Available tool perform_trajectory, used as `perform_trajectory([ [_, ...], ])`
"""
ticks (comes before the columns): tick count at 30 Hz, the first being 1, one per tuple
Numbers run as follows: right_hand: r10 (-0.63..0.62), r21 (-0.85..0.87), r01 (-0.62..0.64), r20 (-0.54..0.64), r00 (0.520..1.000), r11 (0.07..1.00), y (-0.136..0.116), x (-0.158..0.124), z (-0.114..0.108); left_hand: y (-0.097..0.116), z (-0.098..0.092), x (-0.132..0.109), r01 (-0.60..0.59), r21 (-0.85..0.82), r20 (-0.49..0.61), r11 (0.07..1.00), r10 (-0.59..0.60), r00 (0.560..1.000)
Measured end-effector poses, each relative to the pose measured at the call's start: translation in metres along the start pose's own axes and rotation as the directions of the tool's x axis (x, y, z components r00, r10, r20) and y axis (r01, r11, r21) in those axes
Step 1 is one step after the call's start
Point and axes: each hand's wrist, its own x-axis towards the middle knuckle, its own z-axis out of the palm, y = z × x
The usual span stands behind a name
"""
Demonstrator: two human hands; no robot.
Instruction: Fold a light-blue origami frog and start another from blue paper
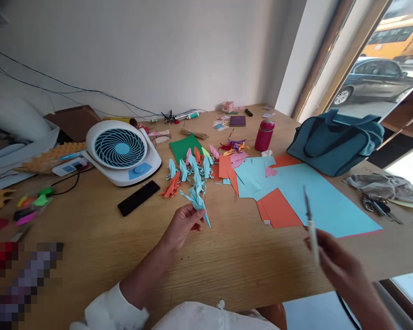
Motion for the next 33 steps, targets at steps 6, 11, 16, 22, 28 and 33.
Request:
perform_trajectory([
  [6, -0.076, 0.32, -0.111, 0.518, 0.852, 0.941, -0.092, -0.026, 0.088, 0.025, 0.001, 0.01, -0.078, 0.079, 0.092, 0.994, 0.07, 0.993],
  [11, -0.092, 0.289, -0.16, 0.695, 0.713, 0.944, -0.108, -0.04, 0.113, 0.019, 0.005, 0.018, -0.052, 0.069, 0.074, 0.996, 0.047, 0.996],
  [16, -0.101, 0.269, -0.152, 0.736, 0.669, 0.951, -0.118, -0.032, 0.111, 0.023, 0.014, 0.026, 0.003, 0.059, 0.096, 0.998, -0.009, 0.995],
  [22, -0.126, 0.251, -0.102, 0.746, 0.654, 0.963, -0.126, -0.025, 0.11, 0.024, 0.021, 0.031, 0.038, 0.094, 0.027, 0.995, -0.04, 0.999],
  [28, -0.099, 0.228, -0.12, 0.759, 0.643, 0.966, -0.126, -0.028, 0.11, 0.02, 0.023, 0.031, 0.026, 0.096, 0.007, 0.995, -0.027, 1.0],
  [33, -0.104, 0.228, -0.107, 0.751, 0.652, 0.968, -0.129, -0.026, 0.11, 0.023, 0.024, 0.032, 0.034, 0.09, -0.03, 0.995, -0.031, 0.999],
])
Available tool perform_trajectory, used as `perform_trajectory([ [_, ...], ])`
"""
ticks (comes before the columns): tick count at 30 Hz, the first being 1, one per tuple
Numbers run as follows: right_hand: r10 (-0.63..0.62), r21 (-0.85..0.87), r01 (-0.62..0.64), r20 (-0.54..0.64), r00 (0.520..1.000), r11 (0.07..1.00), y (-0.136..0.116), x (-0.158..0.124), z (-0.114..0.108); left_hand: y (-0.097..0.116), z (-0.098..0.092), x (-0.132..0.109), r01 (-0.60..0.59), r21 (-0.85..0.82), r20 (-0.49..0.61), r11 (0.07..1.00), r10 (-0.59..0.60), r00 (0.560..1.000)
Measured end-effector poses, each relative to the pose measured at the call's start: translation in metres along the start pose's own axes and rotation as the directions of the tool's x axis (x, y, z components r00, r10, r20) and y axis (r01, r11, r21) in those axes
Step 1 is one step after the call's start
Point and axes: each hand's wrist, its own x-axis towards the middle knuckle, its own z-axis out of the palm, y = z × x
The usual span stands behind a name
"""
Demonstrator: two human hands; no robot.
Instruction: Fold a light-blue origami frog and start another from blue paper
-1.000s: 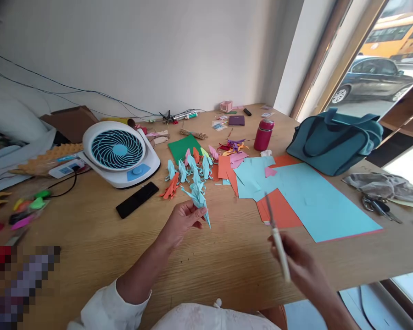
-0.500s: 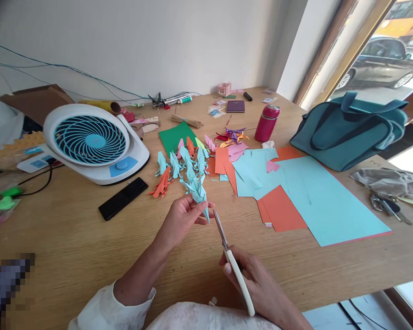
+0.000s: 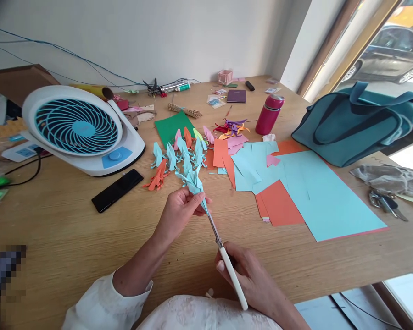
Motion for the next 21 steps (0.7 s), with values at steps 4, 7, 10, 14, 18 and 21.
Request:
perform_trajectory([
  [4, 0.009, 0.003, -0.009, -0.004, 1.0, 1.0, -0.002, -0.0006, 0.0, 0.0008, 0.0008, 0.0, -0.005, -0.005, -0.006, 1.0, 0.005, 1.0],
  [7, 0.032, -0.001, -0.032, -0.01, 0.999, 0.999, -0.0026, -0.0015, 0.001, 0.0006, 0.0013, -0.0011, -0.013, 0.0, -0.008, 1.0, 0.013, 1.0],
  [10, 0.032, -0.004, -0.032, -0.023, 0.999, 0.999, -0.0016, -0.0019, 0.0022, 0.0007, 0.0012, -0.0024, -0.032, 0.013, -0.014, 0.999, 0.032, 0.999],
  [14, 0.026, 0.011, -0.025, -0.023, 0.999, 1.0, 0.0019, -0.0028, 0.0031, 0.0003, 0.0002, -0.0032, -0.034, 0.02, -0.008, 0.999, 0.034, 0.999],
  [18, 0.03, 0.016, -0.03, -0.016, 0.999, 0.999, 0.0041, -0.0035, 0.0034, -0.001, -0.0009, -0.003, -0.027, 0.018, 0.004, 0.999, 0.027, 1.0],
  [21, 0.029, 0.019, -0.028, -0.011, 1.0, 0.999, 0.0043, -0.0035, 0.0038, -0.0016, -0.0012, -0.0028, -0.02, -0.001, 0.008, 1.0, 0.02, 1.0],
])
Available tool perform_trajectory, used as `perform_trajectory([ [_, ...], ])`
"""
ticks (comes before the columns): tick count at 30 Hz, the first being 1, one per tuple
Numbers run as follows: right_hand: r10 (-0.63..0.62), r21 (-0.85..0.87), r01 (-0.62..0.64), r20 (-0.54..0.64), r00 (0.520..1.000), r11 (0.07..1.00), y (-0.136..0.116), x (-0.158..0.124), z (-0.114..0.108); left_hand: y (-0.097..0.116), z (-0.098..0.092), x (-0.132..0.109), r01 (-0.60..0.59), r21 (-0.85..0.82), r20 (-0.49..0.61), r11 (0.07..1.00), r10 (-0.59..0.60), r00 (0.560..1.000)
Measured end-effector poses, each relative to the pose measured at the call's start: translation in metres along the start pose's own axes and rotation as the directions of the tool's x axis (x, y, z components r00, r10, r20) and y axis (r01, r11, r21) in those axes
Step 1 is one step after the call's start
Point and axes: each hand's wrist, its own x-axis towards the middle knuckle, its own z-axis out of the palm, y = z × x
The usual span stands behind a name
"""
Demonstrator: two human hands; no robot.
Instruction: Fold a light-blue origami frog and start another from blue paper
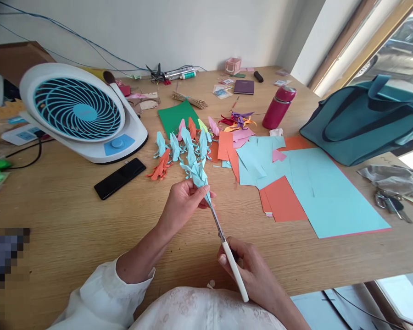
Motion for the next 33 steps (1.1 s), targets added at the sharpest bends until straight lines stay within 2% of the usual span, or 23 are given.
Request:
perform_trajectory([
  [14, 0.033, 0.042, -0.033, 0.0, 0.999, 0.999, -0.0001, 0.0011, 0.0019, -0.0027, 0.0016, 0.0027, 0.01, 0.02, -0.022, 1.0, -0.009, 1.0],
  [33, 0.047, 0.013, -0.046, -0.052, 0.998, 0.999, 0.0059, 0.0021, 0.0019, -0.0022, 0.0036, 0.0019, 0.022, 0.016, -0.044, 1.0, -0.021, 0.999],
])
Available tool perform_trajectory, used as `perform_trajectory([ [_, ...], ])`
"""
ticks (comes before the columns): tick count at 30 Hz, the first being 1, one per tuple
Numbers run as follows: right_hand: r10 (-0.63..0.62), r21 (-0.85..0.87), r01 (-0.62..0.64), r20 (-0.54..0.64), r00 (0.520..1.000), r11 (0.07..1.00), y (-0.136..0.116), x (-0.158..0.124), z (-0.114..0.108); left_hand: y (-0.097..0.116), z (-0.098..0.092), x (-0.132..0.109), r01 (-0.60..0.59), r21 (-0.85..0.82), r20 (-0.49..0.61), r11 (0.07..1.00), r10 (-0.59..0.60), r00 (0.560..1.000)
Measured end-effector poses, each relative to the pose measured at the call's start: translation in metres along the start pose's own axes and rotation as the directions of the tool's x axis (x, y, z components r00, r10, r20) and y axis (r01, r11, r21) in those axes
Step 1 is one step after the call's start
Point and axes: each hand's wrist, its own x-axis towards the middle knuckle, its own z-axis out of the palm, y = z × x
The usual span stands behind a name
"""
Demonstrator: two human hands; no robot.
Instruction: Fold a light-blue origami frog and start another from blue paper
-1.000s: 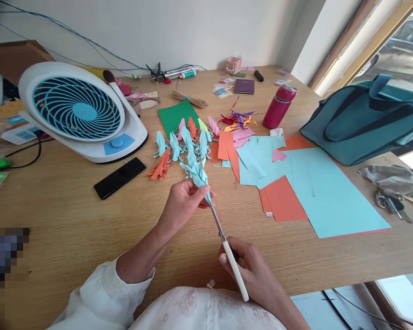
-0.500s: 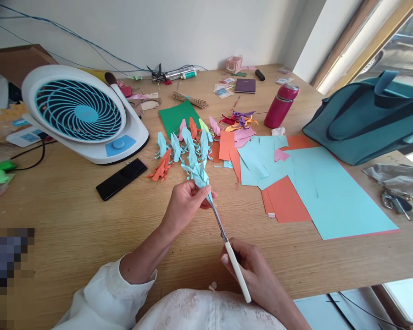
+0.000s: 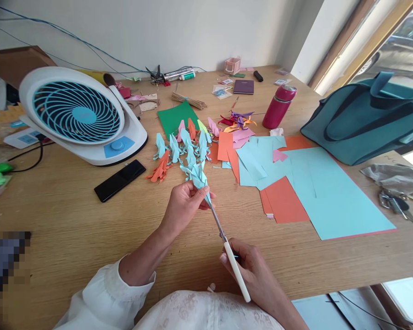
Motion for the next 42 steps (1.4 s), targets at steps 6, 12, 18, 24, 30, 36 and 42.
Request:
perform_trajectory([
  [6, 0.0, 0.039, 0.001, -0.008, 1.0, 0.999, 0.0025, 0.0002, 0.0012, -0.0011, -0.0004, 0.0007, -0.012, -0.006, 0.004, 1.0, 0.012, 1.0],
  [12, 0.001, 0.034, 0.0, -0.029, 1.0, 0.999, -0.0006, -0.0001, 0.0012, 0.0002, -0.0003, 0.0008, -0.012, 0.011, 0.002, 1.0, 0.012, 1.0],
  [18, 0.001, 0.002, -0.001, -0.037, 0.999, 1.0, -0.0026, 0.0002, -0.0002, 0.0002, -0.0001, 0.0002, -0.008, -0.021, 0.003, 1.0, 0.008, 1.0],
  [24, -0.013, -0.012, 0.012, -0.056, 0.998, 1.0, -0.0007, -0.0007, 0.0003, -0.0002, -0.0001, -0.0002, -0.014, -0.02, 0.005, 1.0, 0.015, 1.0],
  [30, -0.029, -0.036, 0.026, -0.065, 0.997, 0.999, 0.0033, -0.0011, 0.0, 0.0011, 0.0004, -0.0007, -0.004, -0.031, 0.016, 1.0, 0.004, 1.0],
  [36, -0.029, -0.037, 0.027, -0.058, 0.998, 0.999, 0.0008, -0.0013, -0.0003, 0.0022, 0.001, -0.0009, 0.01, -0.027, 0.014, 1.0, -0.01, 1.0],
  [42, -0.031, 0.029, 0.032, -0.032, 0.999, 0.999, 0.0004, -0.0012, 0.0012, 0.0019, 0.0009, -0.0009, 0.015, -0.056, 0.014, 0.998, -0.014, 1.0],
])
